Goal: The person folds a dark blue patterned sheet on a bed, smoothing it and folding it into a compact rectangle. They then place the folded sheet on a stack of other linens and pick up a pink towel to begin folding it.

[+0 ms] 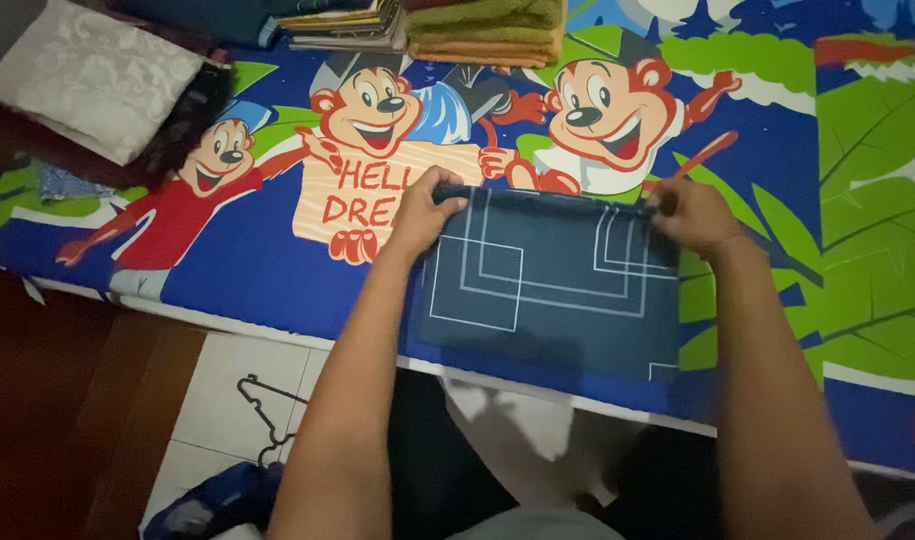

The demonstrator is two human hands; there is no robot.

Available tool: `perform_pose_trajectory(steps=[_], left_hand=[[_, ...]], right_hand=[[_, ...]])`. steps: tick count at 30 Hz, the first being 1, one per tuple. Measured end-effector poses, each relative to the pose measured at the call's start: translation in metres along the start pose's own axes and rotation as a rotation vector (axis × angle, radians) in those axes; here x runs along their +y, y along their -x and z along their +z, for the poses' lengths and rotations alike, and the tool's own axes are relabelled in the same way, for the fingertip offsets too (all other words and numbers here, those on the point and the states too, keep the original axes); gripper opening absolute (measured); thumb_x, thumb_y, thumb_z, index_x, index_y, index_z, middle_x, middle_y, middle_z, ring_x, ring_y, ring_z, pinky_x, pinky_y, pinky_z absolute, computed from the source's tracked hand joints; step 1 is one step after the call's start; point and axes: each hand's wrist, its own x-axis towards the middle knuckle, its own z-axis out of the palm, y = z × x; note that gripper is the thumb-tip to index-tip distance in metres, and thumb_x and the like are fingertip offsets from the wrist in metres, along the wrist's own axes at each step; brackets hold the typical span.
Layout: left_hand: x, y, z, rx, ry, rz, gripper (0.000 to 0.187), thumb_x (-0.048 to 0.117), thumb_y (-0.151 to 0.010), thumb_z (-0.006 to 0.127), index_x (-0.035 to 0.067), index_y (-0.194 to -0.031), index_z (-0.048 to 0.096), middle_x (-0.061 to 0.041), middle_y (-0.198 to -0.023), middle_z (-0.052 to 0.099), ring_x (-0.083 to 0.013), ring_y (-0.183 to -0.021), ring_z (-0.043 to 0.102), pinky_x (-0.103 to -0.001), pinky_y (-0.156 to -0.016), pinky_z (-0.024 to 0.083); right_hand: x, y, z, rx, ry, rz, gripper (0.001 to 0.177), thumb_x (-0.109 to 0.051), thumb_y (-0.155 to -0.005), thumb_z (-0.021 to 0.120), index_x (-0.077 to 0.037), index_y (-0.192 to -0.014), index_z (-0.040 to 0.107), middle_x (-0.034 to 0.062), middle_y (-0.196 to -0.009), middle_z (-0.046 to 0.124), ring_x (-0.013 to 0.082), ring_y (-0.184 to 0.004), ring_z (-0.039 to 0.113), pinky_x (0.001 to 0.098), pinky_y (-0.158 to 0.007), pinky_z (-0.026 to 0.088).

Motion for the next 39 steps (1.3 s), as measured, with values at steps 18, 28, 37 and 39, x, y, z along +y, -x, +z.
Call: perform_pose_trajectory(steps=[18, 28, 37, 39], left_hand=[[0.061, 0.033, 0.07, 0.155, -0.609, 0.111, 0.051, 0.02, -0.082, 0.083, 0.005, -0.127, 0.066, -0.019, -0.141, 0.063, -0.0378, -0.136, 0.056, -0.051, -0.112, 0.045], [0.015, 0.06, 0.056, 0.053, -0.802, 0.225, 0.073, 0.046, -0.104, 0.059, 0.004, -0.159, 0.038, -0.019, -0.17, 0.033, -0.0395, -0.156, 0.026, -0.062, -0.122, 0.023], [0.081, 0.116, 0.127, -0.1, -0.77, 0.171, 0.062, 0.03, -0.098, 0.062, 0.003, -0.153, 0.047, -0.017, -0.164, 0.044, -0.0384, -0.156, 0.035, -0.057, -0.123, 0.033], [0.077, 0.134, 0.125, -0.055, -0.756, 0.284, 0.063, 0.034, -0.098, 0.062, 0.003, -0.152, 0.046, -0.018, -0.16, 0.043, -0.0398, -0.15, 0.035, -0.062, -0.118, 0.03]], right_hand=[[-0.076, 0.047, 0.077, 0.543, 0.132, -0.181, 0.043, -0.02, -0.097, 0.075, -0.004, -0.136, 0.065, 0.0239, -0.145, 0.059, 0.0435, -0.141, 0.052, 0.0576, -0.116, 0.04], [-0.079, 0.076, 0.089, 0.17, 0.34, 0.013, 0.077, -0.052, -0.107, 0.04, -0.007, -0.168, 0.025, 0.0144, -0.177, 0.019, 0.0325, -0.163, 0.015, 0.0565, -0.127, 0.017], [-0.103, 0.101, 0.139, 0.193, 0.357, -0.008, 0.072, -0.046, -0.109, 0.043, -0.008, -0.168, 0.029, 0.0142, -0.177, 0.024, 0.0306, -0.165, 0.018, 0.0563, -0.129, 0.016], [-0.094, 0.118, 0.139, 0.187, 0.333, -0.008, 0.072, -0.046, -0.108, 0.042, -0.007, -0.168, 0.03, 0.0151, -0.176, 0.024, 0.0314, -0.164, 0.019, 0.0559, -0.128, 0.016]])
